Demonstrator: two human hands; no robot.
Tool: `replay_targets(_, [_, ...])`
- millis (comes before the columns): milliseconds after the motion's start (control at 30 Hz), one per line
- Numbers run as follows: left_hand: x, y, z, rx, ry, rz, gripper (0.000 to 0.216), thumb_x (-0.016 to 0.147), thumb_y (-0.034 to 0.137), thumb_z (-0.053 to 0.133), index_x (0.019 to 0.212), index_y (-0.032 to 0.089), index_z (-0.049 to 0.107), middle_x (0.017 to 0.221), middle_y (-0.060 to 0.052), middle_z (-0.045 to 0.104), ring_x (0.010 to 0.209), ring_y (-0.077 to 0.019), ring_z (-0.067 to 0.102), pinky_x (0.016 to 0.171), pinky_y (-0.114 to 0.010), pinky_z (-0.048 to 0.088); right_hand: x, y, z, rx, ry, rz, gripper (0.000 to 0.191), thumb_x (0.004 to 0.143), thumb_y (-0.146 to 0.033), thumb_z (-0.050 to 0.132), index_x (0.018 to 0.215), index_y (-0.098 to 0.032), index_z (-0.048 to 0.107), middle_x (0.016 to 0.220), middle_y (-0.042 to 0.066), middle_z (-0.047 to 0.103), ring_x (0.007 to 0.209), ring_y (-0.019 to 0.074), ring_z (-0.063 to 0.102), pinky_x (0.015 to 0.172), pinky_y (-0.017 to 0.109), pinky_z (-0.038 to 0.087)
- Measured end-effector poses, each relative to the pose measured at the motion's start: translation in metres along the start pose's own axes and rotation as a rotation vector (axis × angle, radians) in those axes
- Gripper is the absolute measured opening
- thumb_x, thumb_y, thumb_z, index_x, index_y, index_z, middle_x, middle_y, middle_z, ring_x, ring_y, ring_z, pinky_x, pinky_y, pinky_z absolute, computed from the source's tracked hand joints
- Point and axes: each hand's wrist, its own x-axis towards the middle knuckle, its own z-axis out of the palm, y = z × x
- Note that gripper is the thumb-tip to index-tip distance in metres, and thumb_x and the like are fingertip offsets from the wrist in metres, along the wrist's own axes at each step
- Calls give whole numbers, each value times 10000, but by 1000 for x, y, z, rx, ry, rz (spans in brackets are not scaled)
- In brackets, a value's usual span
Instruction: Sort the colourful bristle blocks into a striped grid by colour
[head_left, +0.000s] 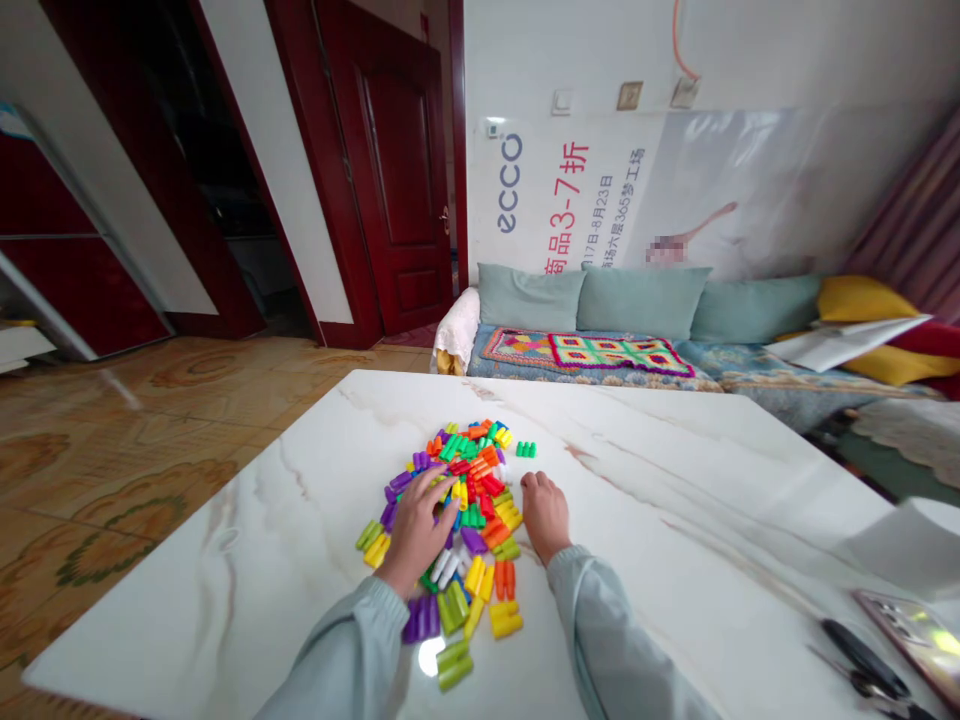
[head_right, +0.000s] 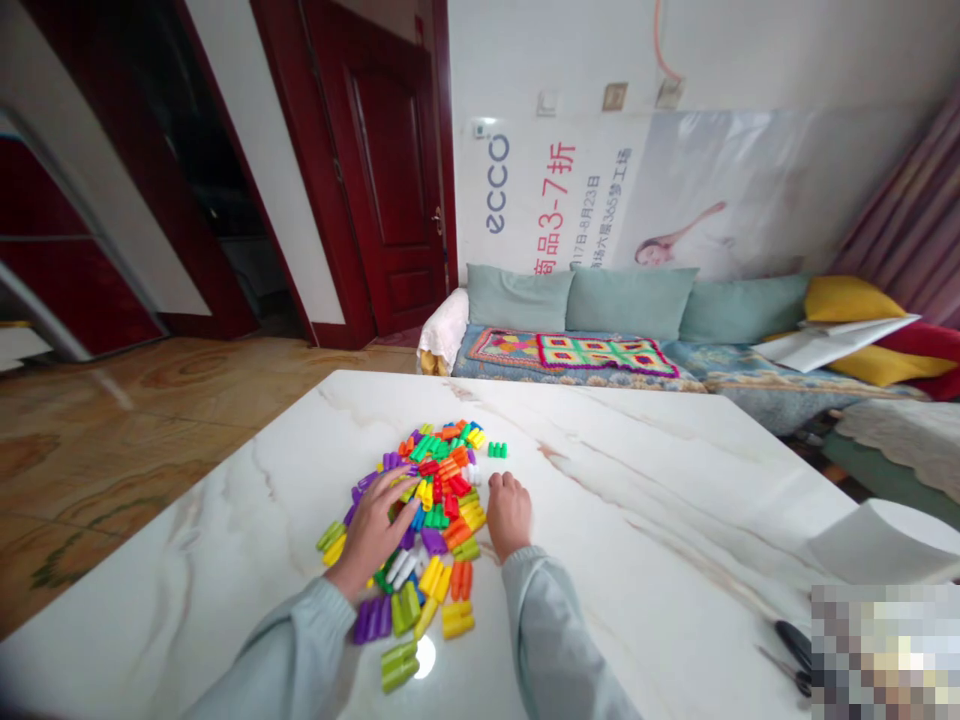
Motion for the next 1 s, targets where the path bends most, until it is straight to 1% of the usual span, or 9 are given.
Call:
replay_targets(100, [40, -1, 10, 74, -210, -74, 354, 921, 224, 519, 1258, 185, 620, 1321, -109, 581, 1257, -234, 521, 1120, -381, 400, 0, 1, 0, -15, -1, -9, 186, 979, -128, 455, 993, -178, 633, 932, 59, 633, 846, 179, 604, 708, 282, 338])
replay_targets(233, [79, -12, 31, 147, -277, -135, 431, 878, 135, 517, 1302, 146, 594, 1343, -160, 562, 1293, -272, 493, 1136, -419, 365, 1, 2, 0, -30, 2, -18, 174, 970, -121, 468, 978, -175, 633, 921, 60, 634, 828, 178, 611, 697, 283, 335])
replay_targets(367, [97, -23, 48, 172, -350, -177, 580, 810, 36, 515, 1361, 212, 557, 1399, -130, 534, 1301, -262, 488, 1115, -403, 377, 1, 2, 0, -39, 8, -24, 167, 961, -108, 477, 965, -170, 631, 904, 59, 634, 814, 180, 615, 692, 286, 335])
replay_targets(433, [102, -26, 54, 166, -393, -179, 553, 791, 32, 536, 1292, 249, 620, 1395, -97, 546, 1298, -255, 489, 1113, -389, 375, 1, 2, 0, -40, 9, -27, 163, 953, -100, 484, 963, -172, 629, 901, 55, 632, 816, 184, 615, 692, 287, 336])
replay_targets(500, [105, -30, 59, 154, -419, -181, 462, 785, 61, 570, 1189, 251, 688, 1368, -86, 568, 1290, -263, 490, 1115, -392, 366, 0, 2, 0, -41, 7, -30, 160, 949, -98, 489, 963, -175, 628, 904, 53, 632, 823, 188, 614, 697, 289, 338])
replay_targets(667, [112, -40, 62, 99, -401, -195, 363, 759, 89, 607, 1080, 206, 730, 1204, -95, 635, 1194, -271, 539, 1059, -396, 403, 0, 2, 1, -43, 5, -30, 160, 955, -106, 479, 969, -173, 623, 914, 59, 633, 835, 190, 611, 707, 290, 338])
replay_targets(800, [113, -39, 54, 4, -349, -135, 325, 760, 43, 553, 965, 198, 752, 1054, -75, 661, 1074, -244, 594, 996, -377, 450, 1, 2, 1, -38, 5, -30, 176, 948, -88, 469, 968, -174, 621, 911, 63, 632, 833, 187, 608, 711, 286, 336])
replay_targets(867, [110, -33, 46, -60, -303, -94, 379, 789, 20, 496, 994, 214, 749, 1039, -74, 660, 1055, -231, 599, 1006, -379, 447, 1, 2, 1, -30, 6, -30, 187, 944, -79, 461, 962, -174, 621, 910, 65, 632, 828, 187, 605, 710, 288, 337])
replay_targets(1000, [101, -11, 31, -222, -195, -35, 432, 849, 31, 456, 1118, 264, 701, 1139, -49, 656, 1114, -193, 583, 1058, -357, 428, 1, 2, 2, 10, 13, -26, 192, 933, -73, 457, 952, -170, 621, 908, 74, 631, 815, 193, 600, 702, 292, 341])
